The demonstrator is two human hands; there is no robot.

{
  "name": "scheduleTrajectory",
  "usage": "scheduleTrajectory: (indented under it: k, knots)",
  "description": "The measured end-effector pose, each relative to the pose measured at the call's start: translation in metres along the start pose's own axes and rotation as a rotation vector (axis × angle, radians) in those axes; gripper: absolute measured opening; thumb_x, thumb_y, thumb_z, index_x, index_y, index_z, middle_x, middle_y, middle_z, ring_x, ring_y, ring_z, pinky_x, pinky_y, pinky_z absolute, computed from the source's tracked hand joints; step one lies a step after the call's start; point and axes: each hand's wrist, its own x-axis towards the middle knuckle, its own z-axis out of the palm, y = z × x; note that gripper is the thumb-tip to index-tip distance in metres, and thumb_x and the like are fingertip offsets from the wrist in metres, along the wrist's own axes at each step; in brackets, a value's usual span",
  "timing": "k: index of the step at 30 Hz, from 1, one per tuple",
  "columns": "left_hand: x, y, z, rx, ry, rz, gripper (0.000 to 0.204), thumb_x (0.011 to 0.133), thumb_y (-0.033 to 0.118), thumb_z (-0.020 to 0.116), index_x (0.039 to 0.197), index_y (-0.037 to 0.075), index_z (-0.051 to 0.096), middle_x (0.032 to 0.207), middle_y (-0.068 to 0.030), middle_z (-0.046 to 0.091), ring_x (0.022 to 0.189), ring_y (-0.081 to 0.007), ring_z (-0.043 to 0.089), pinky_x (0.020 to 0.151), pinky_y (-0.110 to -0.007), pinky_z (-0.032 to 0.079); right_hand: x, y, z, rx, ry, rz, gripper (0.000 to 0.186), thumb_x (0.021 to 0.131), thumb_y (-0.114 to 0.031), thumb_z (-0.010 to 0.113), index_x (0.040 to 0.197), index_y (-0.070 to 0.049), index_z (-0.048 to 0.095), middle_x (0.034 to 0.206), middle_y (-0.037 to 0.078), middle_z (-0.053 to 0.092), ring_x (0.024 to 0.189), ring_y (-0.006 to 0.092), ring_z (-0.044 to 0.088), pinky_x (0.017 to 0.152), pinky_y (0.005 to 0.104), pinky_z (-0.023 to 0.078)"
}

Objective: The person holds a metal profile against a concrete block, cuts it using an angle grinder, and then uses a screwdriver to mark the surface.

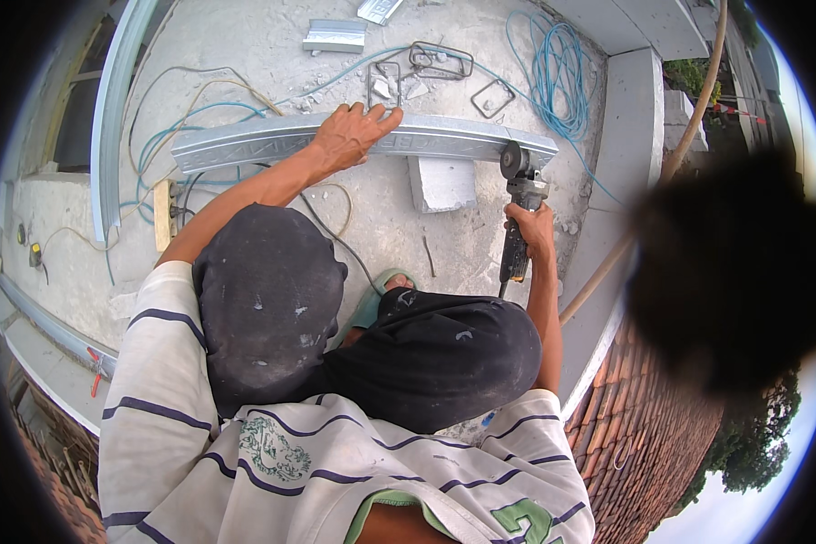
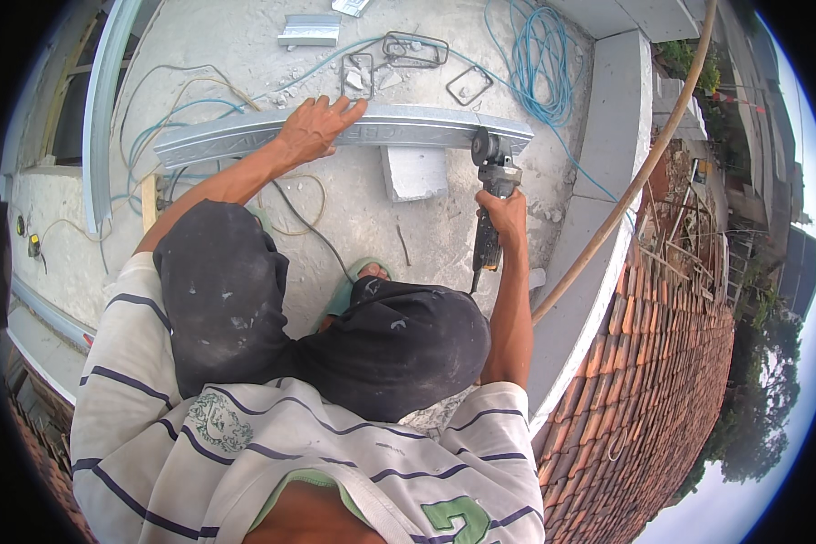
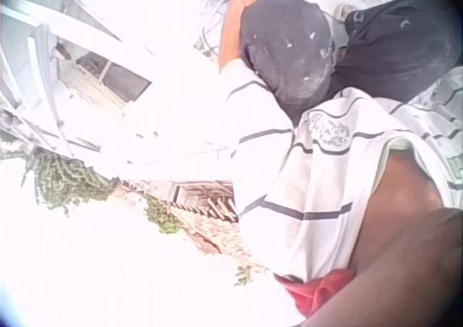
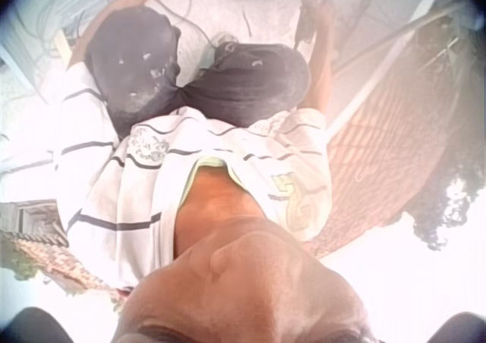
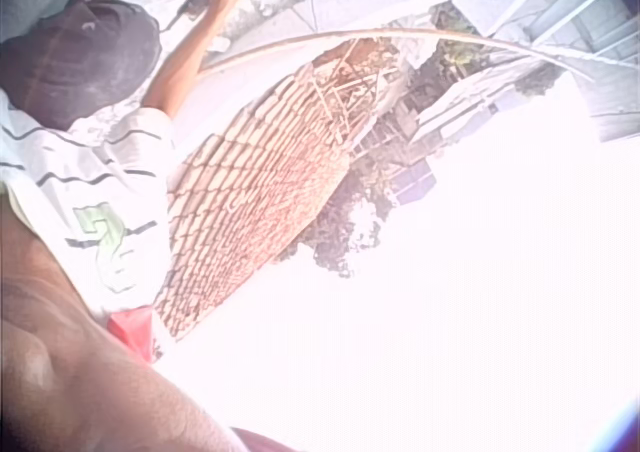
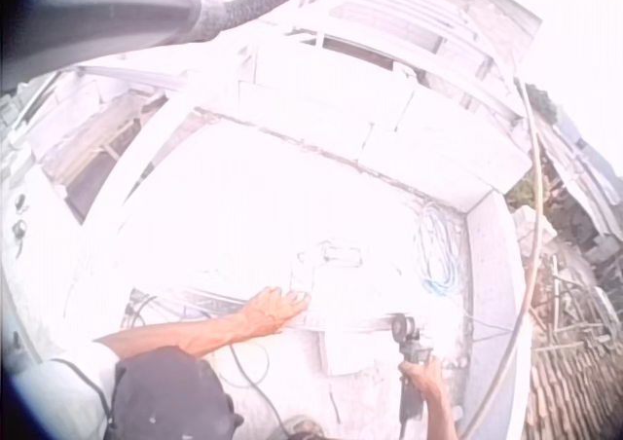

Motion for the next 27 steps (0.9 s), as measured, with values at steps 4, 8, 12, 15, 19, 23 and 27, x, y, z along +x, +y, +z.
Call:
scheduleTrajectory:
  k: [4,8,12,15,19,23,27]
  knots:
    - [0.0005,-0.0002,0.0007,-0.013,-0.013,-0.006,0.104,0.069,0.012,0.095,0.156,0.02,0.04,0.132,-0.0121,0.063,0.111,-0.0354,0.069,0.089,-0.044,0.06,-0.0027,-0.0011,0.0003,-0.009,0.002,0.012,0.036,0.072,-0.015,0.081,0.097,0.005,0.065,0.074,0.009,0.069,0.057,0.0167,0.066,0.053,0.0329,0.053]
    - [0.0002,-0.001,0.0015,-0.005,0.003,-0.001,0.104,0.069,0.013,0.095,0.157,0.02,0.039,0.132,-0.0123,0.063,0.111,-0.0352,0.069,0.089,-0.044,0.06,-0.0042,-0.0015,0.0007,-0.006,-0.009,0.003,0.037,0.073,-0.017,0.081,0.099,0.004,0.064,0.077,0.01,0.069,0.06,0.0174,0.068,0.055,0.033,0.055]
    - [0.0003,-0.0001,0.0005,-0.012,-0.008,-0.005,0.104,0.069,0.014,0.095,0.157,0.02,0.04,0.133,-0.0124,0.064,0.111,-0.0349,0.069,0.089,-0.043,0.06,-0.0044,-0.0002,0.0013,0.016,0.004,0.005,0.036,0.071,-0.015,0.081,0.097,0.004,0.065,0.074,0.01,0.069,0.057,0.0162,0.065,0.054,0.0328,0.053]
    - [0.0007,-0.0001,0.0008,-0.013,-0.019,-0.014,0.104,0.069,0.014,0.095,0.157,0.02,0.04,0.133,-0.0123,0.064,0.111,-0.0347,0.069,0.09,-0.043,0.06,-0.0027,0.0005,0.0013,0.009,0.008,0.012,0.036,0.071,-0.015,0.081,0.097,0.004,0.065,0.074,0.01,0.069,0.057,0.0162,0.065,0.054,0.0328,0.053]
    - [-0.0003,0.001,0.0007,-0.014,-0.013,-0.017,0.104,0.069,0.014,0.095,0.157,0.02,0.04,0.133,-0.0121,0.063,0.111,-0.0344,0.069,0.089,-0.043,0.06,-0.001,0.0015,0.0016,0.005,0.017,0.006,0.036,0.071,-0.015,0.081,0.097,0.004,0.065,0.074,0.01,0.069,0.057,0.0165,0.065,0.054,0.0329,0.053]
    - [-0.0012,-0.0001,0.0041,-0.018,0.013,-0.01,0.104,0.069,0.013,0.095,0.157,0.02,0.041,0.133,-0.0119,0.063,0.111,-0.0343,0.069,0.089,-0.043,0.06,0.0009,0.0025,0.0009,0.004,0.001,0.0,0.036,0.071,-0.015,0.081,0.097,0.004,0.065,0.074,0.01,0.069,0.057,0.0168,0.065,0.054,0.033,0.053]
    - [-0.0006,0.0005,0.0034,-0.002,0.003,-0.011,0.104,0.068,0.014,0.095,0.157,0.02,0.04,0.133,-0.0117,0.063,0.11,-0.0344,0.069,0.088,-0.043,0.061,0.0019,0.0026,-0.0004,-0.008,-0.006,-0.008,0.035,0.072,-0.016,0.081,0.097,0.004,0.065,0.075,0.009,0.069,0.058,0.017,0.066,0.054,0.0329,0.053]
